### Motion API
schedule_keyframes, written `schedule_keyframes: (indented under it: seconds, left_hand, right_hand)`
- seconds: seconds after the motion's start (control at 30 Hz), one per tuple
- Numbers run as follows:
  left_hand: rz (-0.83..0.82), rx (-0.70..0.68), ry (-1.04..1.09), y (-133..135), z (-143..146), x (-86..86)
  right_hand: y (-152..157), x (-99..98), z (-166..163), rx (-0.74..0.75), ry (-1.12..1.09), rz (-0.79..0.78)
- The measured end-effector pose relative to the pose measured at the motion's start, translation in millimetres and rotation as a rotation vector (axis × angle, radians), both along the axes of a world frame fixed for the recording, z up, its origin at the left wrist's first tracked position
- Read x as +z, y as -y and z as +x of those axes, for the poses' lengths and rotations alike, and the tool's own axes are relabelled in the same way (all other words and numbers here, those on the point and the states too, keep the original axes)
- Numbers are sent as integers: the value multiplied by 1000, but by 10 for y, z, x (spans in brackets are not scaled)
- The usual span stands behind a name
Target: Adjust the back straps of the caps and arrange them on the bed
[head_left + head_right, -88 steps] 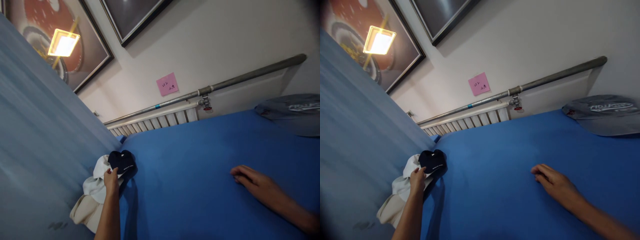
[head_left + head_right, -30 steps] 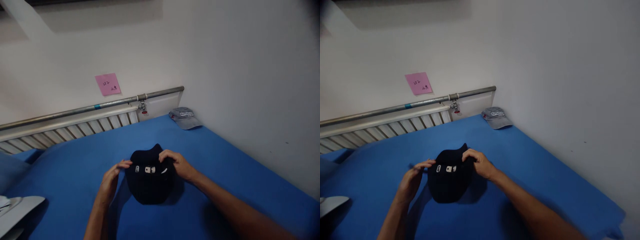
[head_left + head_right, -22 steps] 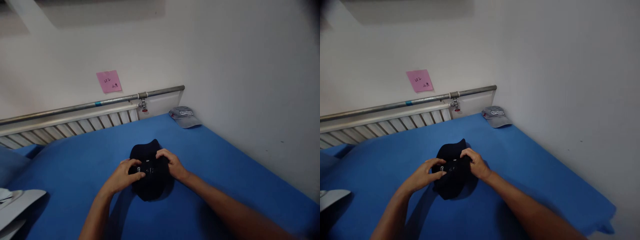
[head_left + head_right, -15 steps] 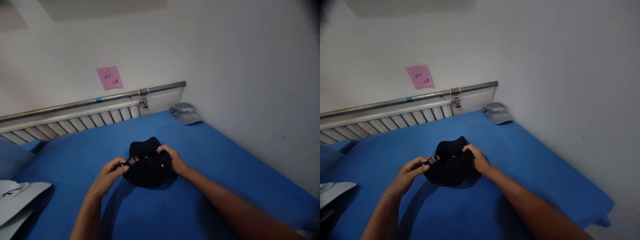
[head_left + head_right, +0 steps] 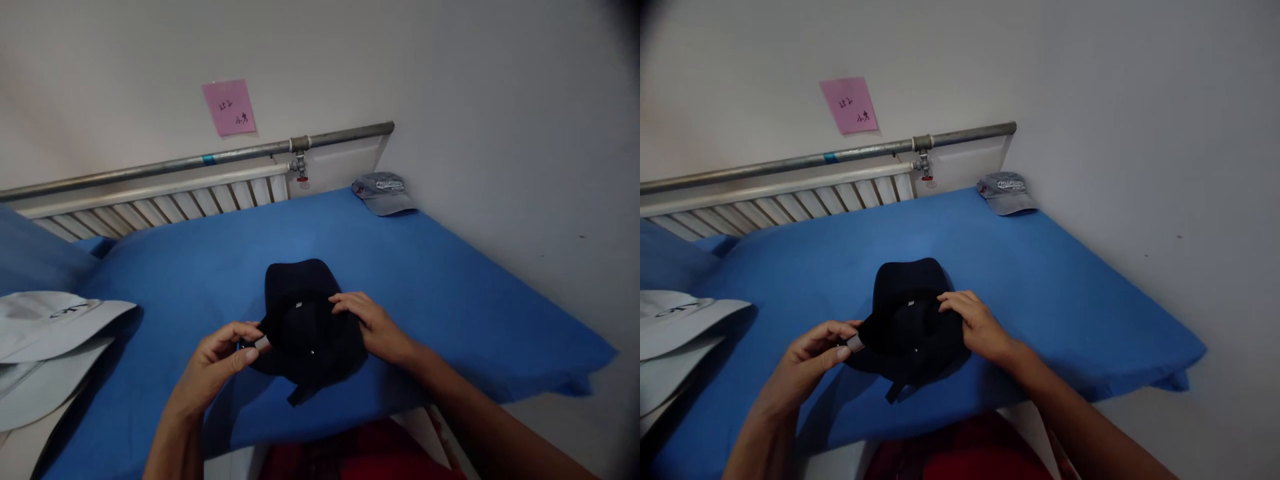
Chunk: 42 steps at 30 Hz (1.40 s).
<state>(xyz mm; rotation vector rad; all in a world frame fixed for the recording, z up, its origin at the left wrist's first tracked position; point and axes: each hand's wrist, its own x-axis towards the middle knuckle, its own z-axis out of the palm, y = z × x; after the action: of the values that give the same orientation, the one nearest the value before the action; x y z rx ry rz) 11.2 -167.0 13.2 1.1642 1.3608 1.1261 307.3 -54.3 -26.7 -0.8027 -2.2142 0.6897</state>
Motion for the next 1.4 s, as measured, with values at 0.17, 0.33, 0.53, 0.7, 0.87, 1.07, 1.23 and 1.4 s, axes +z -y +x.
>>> schedule_keyframes:
  seconds: [0.17,0.33,0.53,0.7,0.87,1.07,1.23,1.4]
  left_hand:
    - [64,-71,-84,114,96,92]
    - [133,-135,-44,202,187,173]
    - [129,-61,37,304,152,61]
    - [107,-46,178,397,144,-31]
    - [120,-15,246,512,198,-49]
    - [125,-51,236,547,283,-75]
    - [128,-15,218,539,348,-88]
    - [90,-68,196,580,367,-77]
  right_hand:
    - [473,436,54,-198,-236,217]
    - [1054,959,-231,354,96,430]
    - [1017,648,-371,233,464,381]
    - [1063,562,-290,342,257,54]
    - [1186,553,-321,203,-51,-490]
    - [1172,544,-510,104,-255,-616]
    - [1181,607,-637,197,-114,-459]
    - [1170,531,-646,134,-36,-312]
